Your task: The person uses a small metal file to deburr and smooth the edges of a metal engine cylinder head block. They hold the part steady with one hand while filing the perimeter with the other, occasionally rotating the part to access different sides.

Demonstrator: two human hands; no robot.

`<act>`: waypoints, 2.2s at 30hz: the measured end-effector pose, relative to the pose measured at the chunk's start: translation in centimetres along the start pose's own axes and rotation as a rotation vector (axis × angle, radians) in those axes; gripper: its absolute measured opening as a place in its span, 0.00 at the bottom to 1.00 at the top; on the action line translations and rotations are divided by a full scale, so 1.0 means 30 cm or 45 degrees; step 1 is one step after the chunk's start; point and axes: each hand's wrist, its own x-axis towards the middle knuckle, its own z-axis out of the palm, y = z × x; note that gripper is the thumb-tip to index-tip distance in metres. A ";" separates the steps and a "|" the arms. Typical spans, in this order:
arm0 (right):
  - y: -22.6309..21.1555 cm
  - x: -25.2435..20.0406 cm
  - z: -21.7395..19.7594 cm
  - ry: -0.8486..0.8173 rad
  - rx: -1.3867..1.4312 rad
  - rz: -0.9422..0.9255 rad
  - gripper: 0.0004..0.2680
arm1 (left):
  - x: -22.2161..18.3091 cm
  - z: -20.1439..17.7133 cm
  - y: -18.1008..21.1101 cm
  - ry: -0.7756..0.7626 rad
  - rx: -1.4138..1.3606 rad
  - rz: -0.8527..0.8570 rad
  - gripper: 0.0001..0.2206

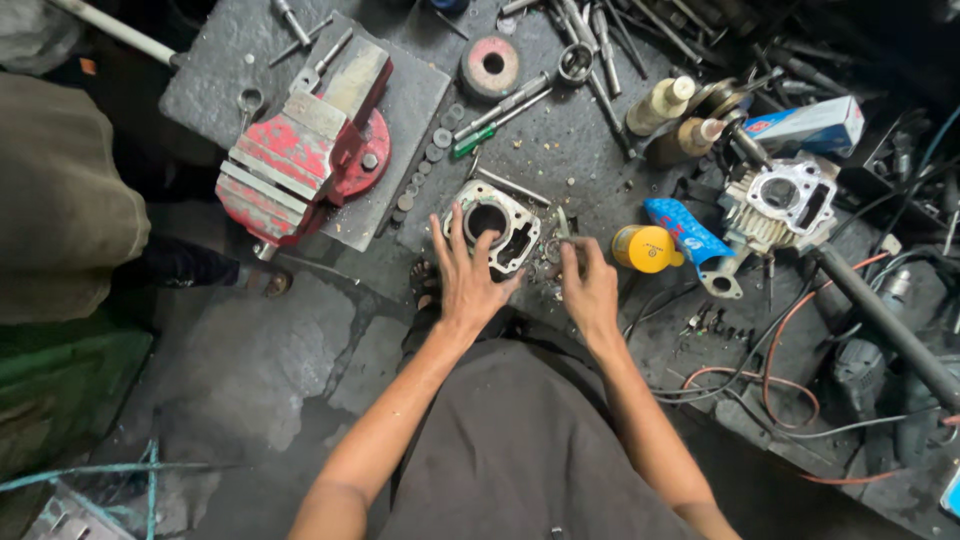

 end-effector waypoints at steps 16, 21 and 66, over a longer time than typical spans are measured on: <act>0.086 -0.053 0.005 -0.233 0.149 -0.113 0.08 | 0.203 -0.238 -0.094 -0.792 -0.060 0.221 0.41; -0.030 -0.015 -0.010 -0.357 -0.103 -0.233 0.07 | 0.142 -0.180 0.012 -0.544 -0.152 0.040 0.39; -0.111 -0.046 0.008 -0.180 -0.194 -0.006 0.07 | 0.126 -0.155 -0.002 -0.527 -0.150 -0.060 0.39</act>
